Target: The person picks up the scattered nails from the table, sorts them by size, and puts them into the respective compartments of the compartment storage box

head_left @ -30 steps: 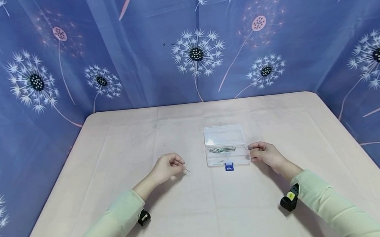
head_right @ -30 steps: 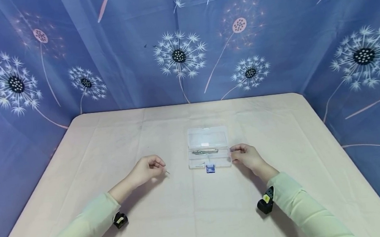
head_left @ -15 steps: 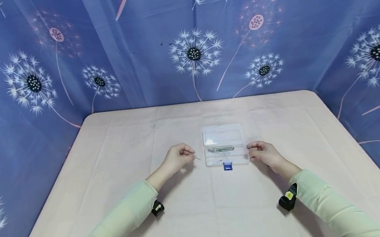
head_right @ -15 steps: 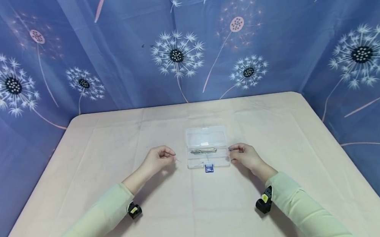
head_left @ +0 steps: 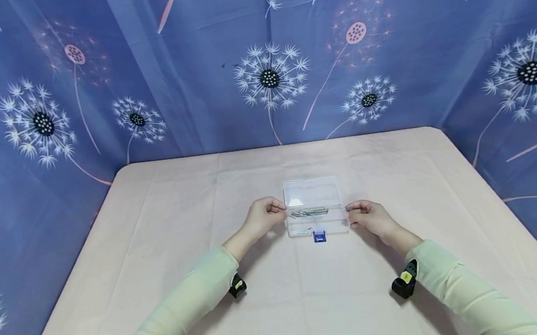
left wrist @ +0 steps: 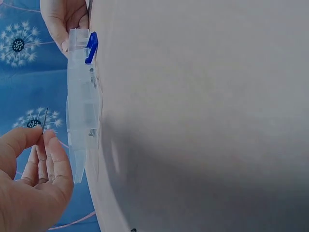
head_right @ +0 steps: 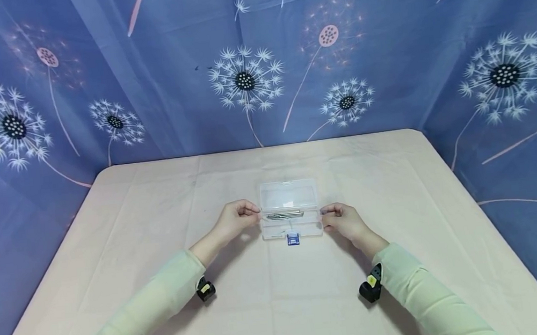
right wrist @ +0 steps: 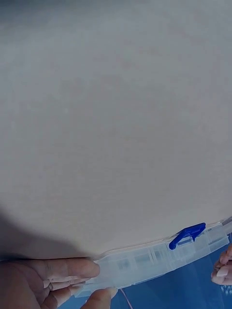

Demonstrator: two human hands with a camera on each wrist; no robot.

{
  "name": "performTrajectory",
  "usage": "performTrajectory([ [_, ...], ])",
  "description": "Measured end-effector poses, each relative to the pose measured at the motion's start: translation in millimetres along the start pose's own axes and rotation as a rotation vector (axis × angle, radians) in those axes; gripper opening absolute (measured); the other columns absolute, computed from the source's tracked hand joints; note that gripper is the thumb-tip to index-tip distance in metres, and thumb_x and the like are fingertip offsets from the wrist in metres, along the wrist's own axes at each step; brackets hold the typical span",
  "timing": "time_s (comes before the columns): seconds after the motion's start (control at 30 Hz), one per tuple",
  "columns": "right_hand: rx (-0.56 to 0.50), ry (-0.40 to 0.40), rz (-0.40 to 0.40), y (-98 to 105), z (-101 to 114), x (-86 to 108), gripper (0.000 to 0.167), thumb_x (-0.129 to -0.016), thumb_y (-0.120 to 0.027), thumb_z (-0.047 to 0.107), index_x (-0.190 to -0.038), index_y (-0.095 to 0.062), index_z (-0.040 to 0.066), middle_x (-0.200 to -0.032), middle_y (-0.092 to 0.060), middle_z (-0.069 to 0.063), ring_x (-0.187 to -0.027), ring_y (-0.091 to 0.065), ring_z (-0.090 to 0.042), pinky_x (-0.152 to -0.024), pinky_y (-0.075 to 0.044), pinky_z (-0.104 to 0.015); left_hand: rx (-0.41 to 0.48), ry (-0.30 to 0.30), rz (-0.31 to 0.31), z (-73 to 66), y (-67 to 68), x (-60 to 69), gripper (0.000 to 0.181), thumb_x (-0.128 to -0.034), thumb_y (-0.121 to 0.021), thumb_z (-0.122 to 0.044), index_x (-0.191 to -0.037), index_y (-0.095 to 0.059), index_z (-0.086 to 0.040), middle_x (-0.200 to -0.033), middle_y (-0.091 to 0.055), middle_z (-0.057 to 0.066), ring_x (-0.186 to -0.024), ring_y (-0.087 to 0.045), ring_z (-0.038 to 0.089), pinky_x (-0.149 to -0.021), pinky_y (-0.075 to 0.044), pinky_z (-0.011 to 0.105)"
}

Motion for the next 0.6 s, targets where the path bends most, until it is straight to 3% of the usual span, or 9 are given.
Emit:
performTrajectory([
  [0.6, -0.013, 0.013, -0.007, -2, 4, 3.2, 0.044, -0.090, -0.056, 0.005, -0.125, -0.043, -0.017, -0.098, -0.060, -0.005, -0.074, -0.058, -0.003, -0.069, -0.054, -0.016, -0.081, -0.043, 0.076, -3.3, -12.7, -3.6, 0.011, -0.0804, -0.067, 0.000, -0.091, -0.065, 0.004, -0.085, -0.068, 0.014, -0.069, -0.058, 0.008, -0.066, -0.052, 0.019],
])
Point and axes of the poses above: each hand's wrist, its own x-axis away from the middle knuckle, its own y-axis out of the back of the hand, z = x × y, the point moved 10 cm from there along -x, towards the middle knuckle
